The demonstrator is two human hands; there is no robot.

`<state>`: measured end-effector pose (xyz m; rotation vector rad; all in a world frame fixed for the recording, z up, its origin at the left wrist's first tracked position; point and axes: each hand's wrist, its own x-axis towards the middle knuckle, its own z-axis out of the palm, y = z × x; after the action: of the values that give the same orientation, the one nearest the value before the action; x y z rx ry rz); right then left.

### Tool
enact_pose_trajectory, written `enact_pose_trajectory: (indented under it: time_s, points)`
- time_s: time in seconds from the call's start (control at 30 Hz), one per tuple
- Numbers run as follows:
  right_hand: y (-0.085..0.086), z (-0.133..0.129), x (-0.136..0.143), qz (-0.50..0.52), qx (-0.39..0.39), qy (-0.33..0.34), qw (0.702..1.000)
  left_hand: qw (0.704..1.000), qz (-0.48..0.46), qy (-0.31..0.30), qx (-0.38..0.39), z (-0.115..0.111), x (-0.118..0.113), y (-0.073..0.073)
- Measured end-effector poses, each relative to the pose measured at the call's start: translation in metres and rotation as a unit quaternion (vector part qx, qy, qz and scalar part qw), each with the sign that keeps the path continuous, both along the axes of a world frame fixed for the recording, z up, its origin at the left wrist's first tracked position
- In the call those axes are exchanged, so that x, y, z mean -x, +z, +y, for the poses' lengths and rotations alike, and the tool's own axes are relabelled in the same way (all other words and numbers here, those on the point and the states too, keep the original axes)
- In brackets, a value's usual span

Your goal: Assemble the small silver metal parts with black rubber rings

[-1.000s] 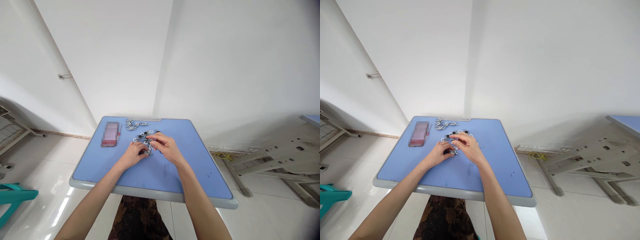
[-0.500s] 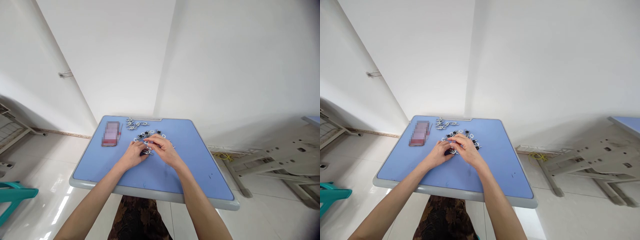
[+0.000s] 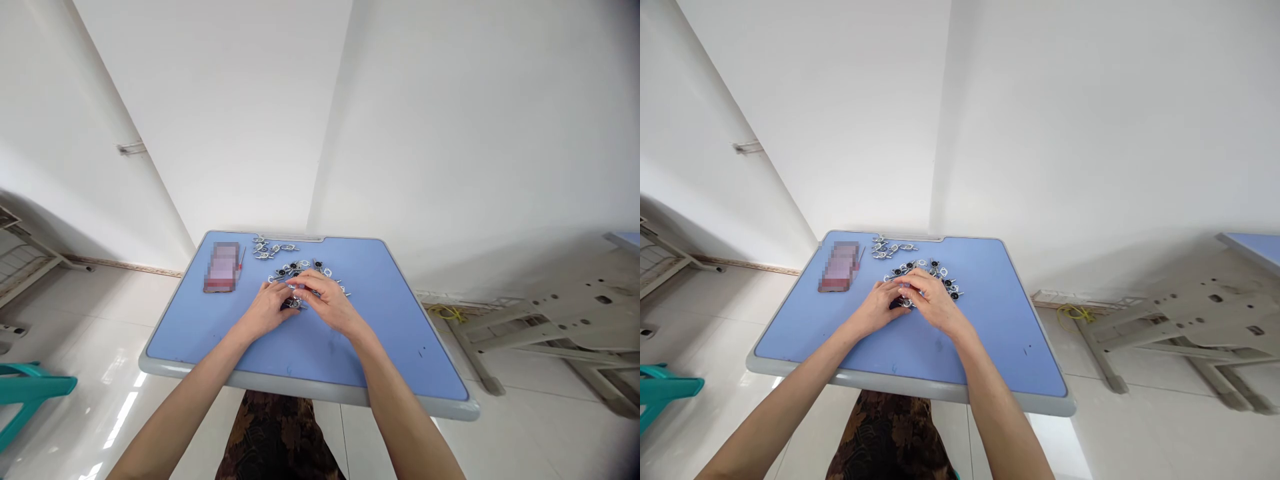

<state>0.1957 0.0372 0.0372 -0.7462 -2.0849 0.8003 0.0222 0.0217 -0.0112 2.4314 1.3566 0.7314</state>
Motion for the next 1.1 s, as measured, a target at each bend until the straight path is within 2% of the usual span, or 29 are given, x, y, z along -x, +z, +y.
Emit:
enact_pose_trajectory:
  time_s: [0.37, 0.57, 0.77, 1.0, 1.1]
  points:
    - [0.0005, -0.0017, -0.0041, -0.066, -0.032, 0.023, 0.997, 1.0, 0.002, -0.007, -0.016, 0.0007, -0.0014, -0.0006]
    - [0.0003, -0.0018, -0.0053, -0.074, -0.035, 0.003, 0.997, 1.0, 0.017, -0.009, -0.007, -0.0008, -0.0009, 0.0046]
    - [-0.0013, -0.0029, 0.0014, -0.071, -0.03, 0.002, 0.997, 1.0, 0.009, -0.004, -0.021, -0.0001, -0.0016, 0.0007]
    - [-0.0054, 0.001, -0.002, 0.014, 0.019, -0.081, 0.996, 1.0, 0.005, 0.005, -0.004, -0.0015, -0.002, 0.003]
    - [-0.0042, 0.0023, -0.0054, 0.005, 0.012, -0.107, 0.994, 1.0, 0.0, 0.011, -0.006, -0.0034, -0.0028, 0.0065]
